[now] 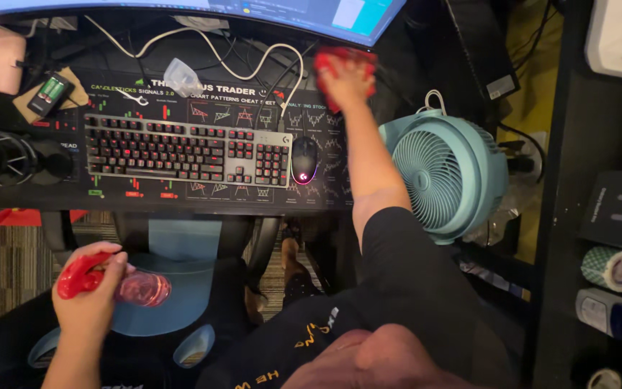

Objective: The person wipes a desk surface, keyboard, mouse, and a small fan using a red cloth and a spray bottle. They move the fan aside to clean underneath, then wipe the monitor base and surrounding areas.

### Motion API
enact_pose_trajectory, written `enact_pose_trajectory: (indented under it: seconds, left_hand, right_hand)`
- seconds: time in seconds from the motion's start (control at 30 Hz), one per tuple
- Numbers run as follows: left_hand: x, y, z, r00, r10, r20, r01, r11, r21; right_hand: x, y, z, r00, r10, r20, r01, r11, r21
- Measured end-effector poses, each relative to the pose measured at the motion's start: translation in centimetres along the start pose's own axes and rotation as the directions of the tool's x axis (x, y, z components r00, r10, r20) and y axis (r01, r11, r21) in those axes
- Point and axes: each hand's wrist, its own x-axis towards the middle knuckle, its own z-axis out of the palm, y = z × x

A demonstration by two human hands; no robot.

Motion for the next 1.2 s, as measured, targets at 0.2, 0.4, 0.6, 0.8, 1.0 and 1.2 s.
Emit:
enact_pose_trajectory:
  seconds: [0.2,0.4,0.6,0.8,1.0,1.2]
  left_hand:
    - [-0.1,-0.7,0.4,1.000,-0.014,0.011,0.014,1.000,0.005]
    - [-0.3,-0.9,0.6,1.000,-0.011,0.008,0.011,1.000,0.003]
    - [-0.5,-1.5,0.9,0.996,-0.082,-0.030,0.082,0.997,-0.004]
    - [0.6,-3.3,0.6,0.992,-0.116,-0.038,0.118,0.992,0.040]
    - [0.7,-5.0,0.6,0.987,-0.146,-0.063,0.152,0.984,0.098]
    - [1.0,-5.2,0.7,0.992,-0.095,-0.081,0.101,0.992,0.073]
  right_hand:
    - [-2.4,3.1,4.5,0.949,-0.178,-0.258,0.178,0.984,-0.024]
    - [-2.2,7.9,3.4,0.903,0.122,-0.413,-0.034,0.976,0.215]
    - [3.9,10.5,-1.6,0.704,0.533,-0.469,-0.460,0.846,0.271]
    - [9.4,8.3,0.3,0.725,0.564,-0.394,-0.496,0.826,0.269]
    - [10.2,3.1,1.6,0.954,0.120,-0.275,-0.114,0.993,0.037]
    - [4.8,5.1,0.3,0.926,-0.078,-0.369,0.107,0.993,0.058]
